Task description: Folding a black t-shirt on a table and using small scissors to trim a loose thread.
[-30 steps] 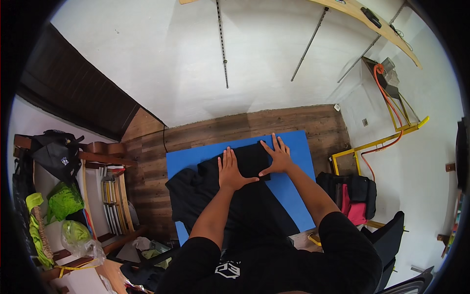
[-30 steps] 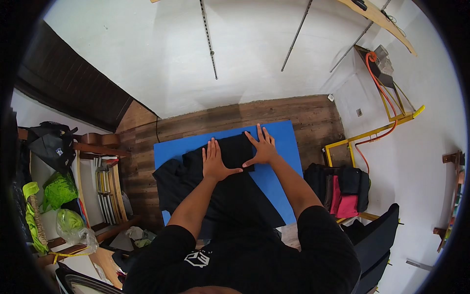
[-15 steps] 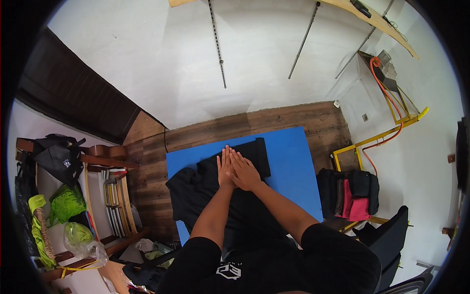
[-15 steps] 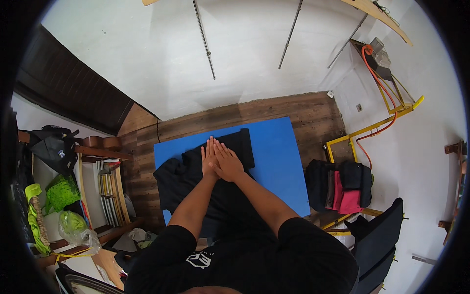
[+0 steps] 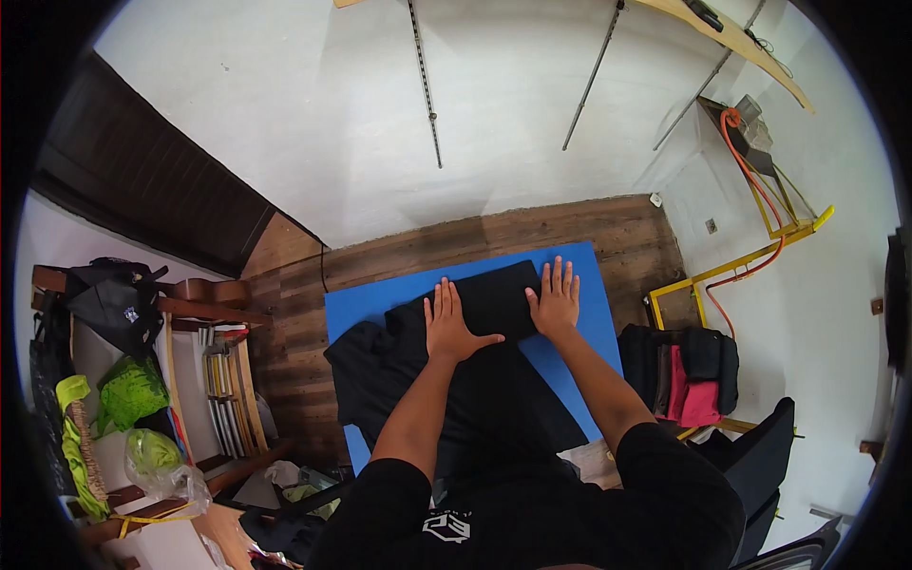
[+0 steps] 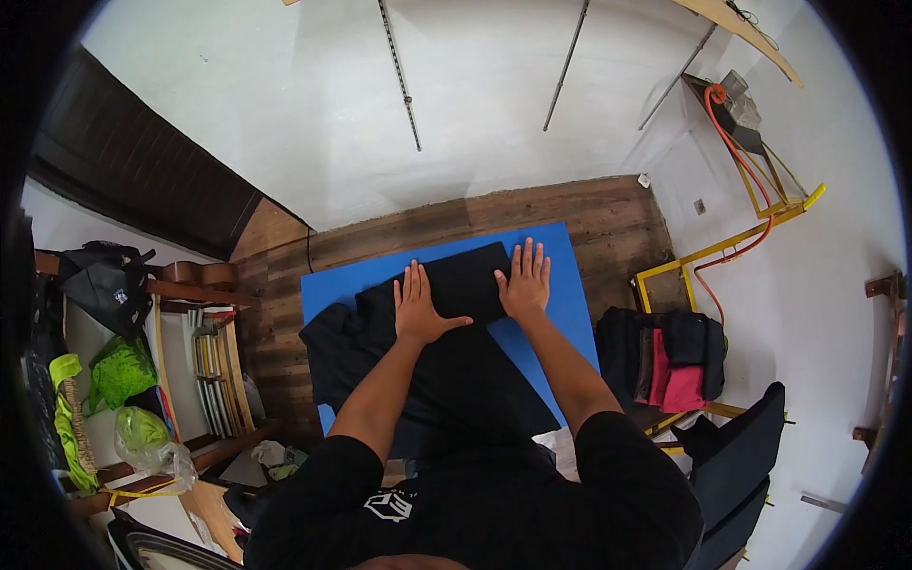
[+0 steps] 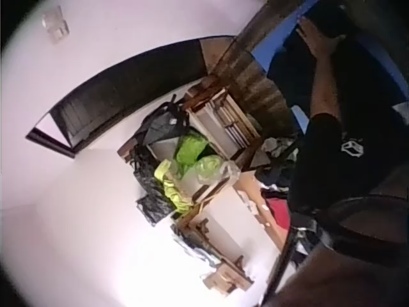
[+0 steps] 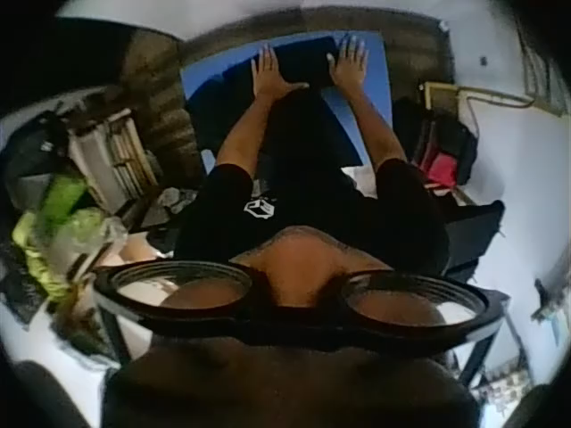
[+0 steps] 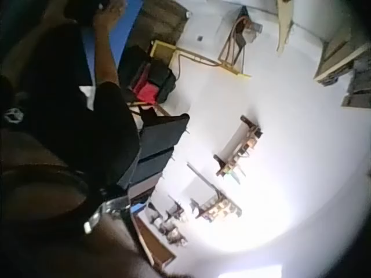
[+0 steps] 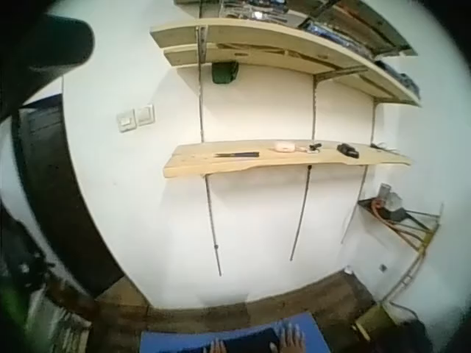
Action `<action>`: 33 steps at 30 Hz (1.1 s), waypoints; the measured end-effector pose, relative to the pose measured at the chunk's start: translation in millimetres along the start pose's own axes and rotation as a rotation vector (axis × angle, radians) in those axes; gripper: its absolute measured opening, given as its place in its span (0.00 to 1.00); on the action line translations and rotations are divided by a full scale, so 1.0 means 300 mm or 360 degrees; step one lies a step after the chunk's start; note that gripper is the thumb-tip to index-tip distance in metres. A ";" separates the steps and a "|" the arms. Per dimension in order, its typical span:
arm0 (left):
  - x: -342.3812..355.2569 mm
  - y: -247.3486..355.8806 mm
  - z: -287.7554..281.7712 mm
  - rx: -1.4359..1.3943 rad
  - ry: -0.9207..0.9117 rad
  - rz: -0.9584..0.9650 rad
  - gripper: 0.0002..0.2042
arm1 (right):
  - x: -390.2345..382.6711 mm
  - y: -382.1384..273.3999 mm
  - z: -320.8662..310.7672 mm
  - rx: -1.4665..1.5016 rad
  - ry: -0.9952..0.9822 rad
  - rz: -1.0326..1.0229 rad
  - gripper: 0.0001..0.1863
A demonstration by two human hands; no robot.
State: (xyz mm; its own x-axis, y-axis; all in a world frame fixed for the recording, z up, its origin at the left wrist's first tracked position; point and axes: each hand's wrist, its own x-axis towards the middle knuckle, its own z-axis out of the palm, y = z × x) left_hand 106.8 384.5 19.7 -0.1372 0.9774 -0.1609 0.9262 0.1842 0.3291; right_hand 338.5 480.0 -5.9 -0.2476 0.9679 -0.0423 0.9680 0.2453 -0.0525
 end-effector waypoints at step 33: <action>-0.013 -0.005 0.123 0.0081 0.0276 0.0356 0.40 | -0.135 -0.066 0.003 0.0355 0.0042 -0.0761 0.41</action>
State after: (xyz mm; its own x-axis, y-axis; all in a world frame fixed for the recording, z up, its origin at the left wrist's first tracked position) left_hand 118.7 376.6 -14.4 0.0184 0.9971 0.0735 0.9561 -0.0391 0.2904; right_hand 329.2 435.7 -4.2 -0.6554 0.7526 0.0634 0.7145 0.6451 -0.2708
